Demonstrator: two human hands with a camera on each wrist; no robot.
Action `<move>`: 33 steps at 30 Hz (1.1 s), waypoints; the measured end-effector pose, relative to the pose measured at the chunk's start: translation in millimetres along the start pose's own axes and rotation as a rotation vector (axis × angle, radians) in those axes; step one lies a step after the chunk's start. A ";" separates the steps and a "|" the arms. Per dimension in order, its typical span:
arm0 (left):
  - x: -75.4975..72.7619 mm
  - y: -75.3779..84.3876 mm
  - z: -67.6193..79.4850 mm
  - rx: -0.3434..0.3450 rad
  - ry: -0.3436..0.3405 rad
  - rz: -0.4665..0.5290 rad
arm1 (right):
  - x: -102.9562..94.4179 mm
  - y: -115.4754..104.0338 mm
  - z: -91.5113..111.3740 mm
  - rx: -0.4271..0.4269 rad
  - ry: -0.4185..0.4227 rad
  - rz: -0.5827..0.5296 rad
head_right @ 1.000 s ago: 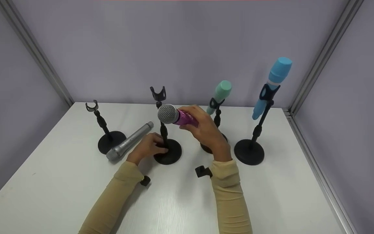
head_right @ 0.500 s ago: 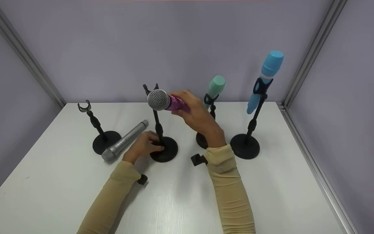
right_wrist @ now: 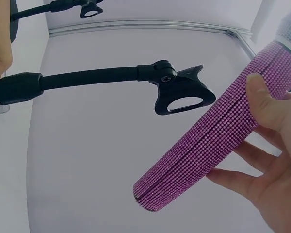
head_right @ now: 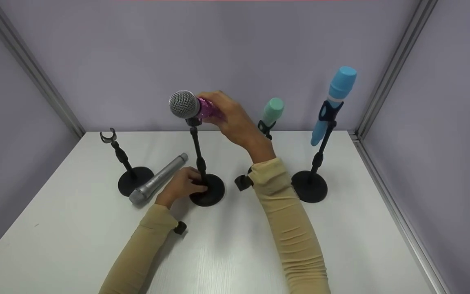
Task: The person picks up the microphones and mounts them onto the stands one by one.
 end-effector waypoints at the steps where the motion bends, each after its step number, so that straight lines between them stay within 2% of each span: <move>1: -0.2 0.1 -0.1 -0.004 0.001 -0.001 | 0.1 -0.2 -3.9 -0.008 0.003 0.000; 7: -1.2 1.2 -0.3 -0.010 -0.004 -0.003 | 2.5 1.6 -21.6 -0.020 0.017 -0.026; 12: -2.4 0.1 -0.8 0.006 -0.003 -0.016 | 6.9 4.5 -27.2 0.026 0.005 -0.064; 18: -2.9 0.1 -0.6 0.012 -0.005 -0.015 | 10.2 5.3 -32.1 0.073 0.043 -0.110; 23: -4.0 -0.3 -0.2 0.004 -0.003 -0.011 | 16.2 4.7 -39.4 0.049 0.056 -0.131; 27: -3.8 -1.6 -0.4 0.036 -0.013 -0.002 | 23.3 6.1 -44.9 0.033 0.042 -0.152; 33: -0.9 -2.8 -0.9 0.062 -0.016 -0.008 | 31.7 10.6 -44.2 0.067 -0.029 -0.160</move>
Point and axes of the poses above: each hand's wrist, its own z-axis away from the middle knuckle, its own x-axis out of the palm, y = z × x, the point moved 1 cm from there along -z, towards the middle knuckle, and after that the axes turned 12 degrees about z, right-handed, at the moved point
